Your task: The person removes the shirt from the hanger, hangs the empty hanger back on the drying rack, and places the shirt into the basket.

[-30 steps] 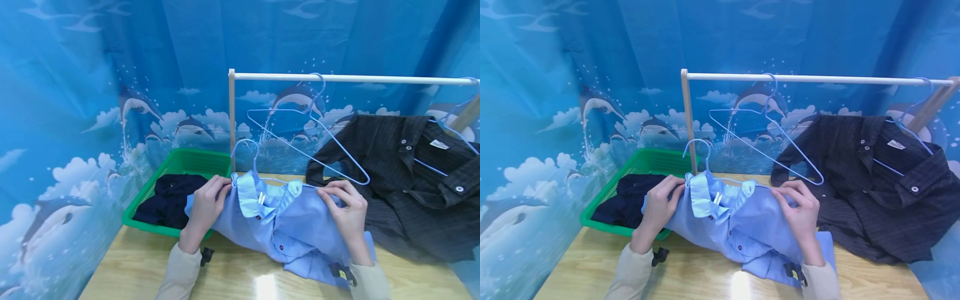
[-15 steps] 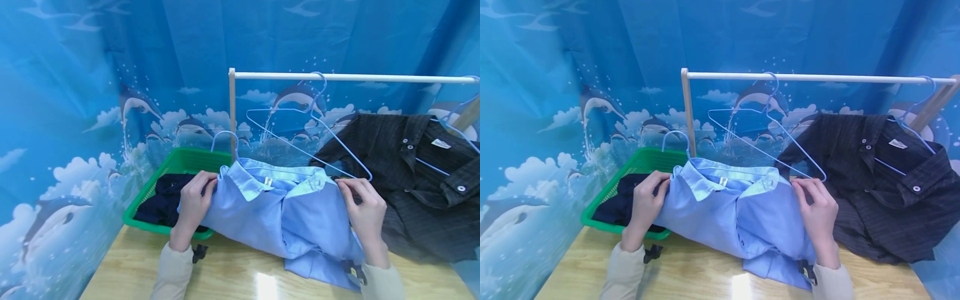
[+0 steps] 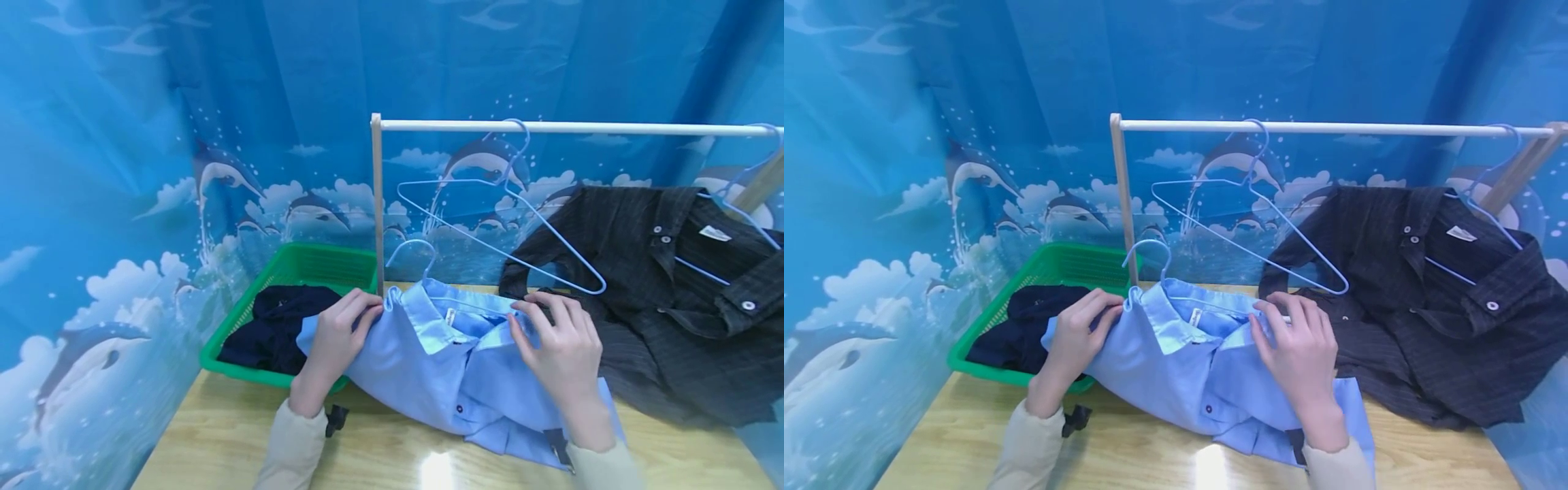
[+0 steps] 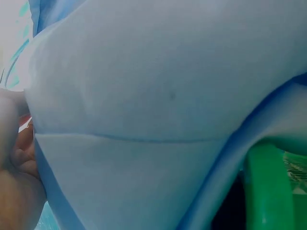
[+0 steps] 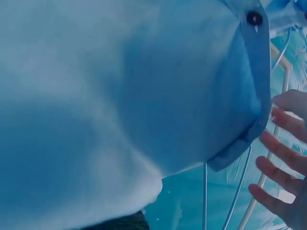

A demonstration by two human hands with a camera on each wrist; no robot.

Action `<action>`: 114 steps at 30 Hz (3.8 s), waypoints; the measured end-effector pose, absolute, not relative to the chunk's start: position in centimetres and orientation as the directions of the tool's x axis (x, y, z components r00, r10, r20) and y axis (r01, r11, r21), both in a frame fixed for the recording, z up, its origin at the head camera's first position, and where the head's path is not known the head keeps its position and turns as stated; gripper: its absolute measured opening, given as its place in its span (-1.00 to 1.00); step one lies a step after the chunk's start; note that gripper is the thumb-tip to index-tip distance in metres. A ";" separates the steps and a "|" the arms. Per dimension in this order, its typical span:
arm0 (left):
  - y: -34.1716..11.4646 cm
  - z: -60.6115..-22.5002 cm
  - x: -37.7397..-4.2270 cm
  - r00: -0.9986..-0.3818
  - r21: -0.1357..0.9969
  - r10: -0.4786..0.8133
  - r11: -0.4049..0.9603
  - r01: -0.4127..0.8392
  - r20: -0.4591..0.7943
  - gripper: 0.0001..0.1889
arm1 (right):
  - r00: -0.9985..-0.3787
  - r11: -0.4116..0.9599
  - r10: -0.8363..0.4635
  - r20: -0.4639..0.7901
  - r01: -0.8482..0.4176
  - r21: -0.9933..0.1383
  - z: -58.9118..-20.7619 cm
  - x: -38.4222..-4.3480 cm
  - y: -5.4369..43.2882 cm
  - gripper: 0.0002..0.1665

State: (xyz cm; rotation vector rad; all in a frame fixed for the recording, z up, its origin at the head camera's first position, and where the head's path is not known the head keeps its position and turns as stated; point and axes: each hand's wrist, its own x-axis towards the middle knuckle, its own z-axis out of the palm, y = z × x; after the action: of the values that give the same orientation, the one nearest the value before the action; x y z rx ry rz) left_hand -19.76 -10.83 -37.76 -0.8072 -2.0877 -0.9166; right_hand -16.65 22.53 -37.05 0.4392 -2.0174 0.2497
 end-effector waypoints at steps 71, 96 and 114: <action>-12.1 -37.9 -20.7 -0.490 0.403 0.042 0.510 0.760 0.871 -0.92 | -0.736 0.424 0.212 0.643 -0.523 -0.739 -37.3 -15.6 21.5 -0.46; -11.3 -37.7 -20.2 -0.497 0.355 0.120 0.560 0.748 0.859 -0.91 | -0.707 0.882 0.235 0.667 -0.133 -0.452 -36.7 -16.2 23.4 -0.92; -11.7 -38.0 -20.5 -0.482 0.389 0.033 0.543 0.744 0.875 -0.94 | -0.768 0.770 0.233 0.597 -0.229 -0.595 -36.7 -16.3 23.2 -0.76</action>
State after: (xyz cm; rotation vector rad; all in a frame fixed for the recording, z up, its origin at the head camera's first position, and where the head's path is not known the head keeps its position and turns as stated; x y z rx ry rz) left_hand -20.51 -11.67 -37.96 -0.6345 -1.8886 -1.0029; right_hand -16.29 23.24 -36.70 -0.0028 -2.2813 0.8820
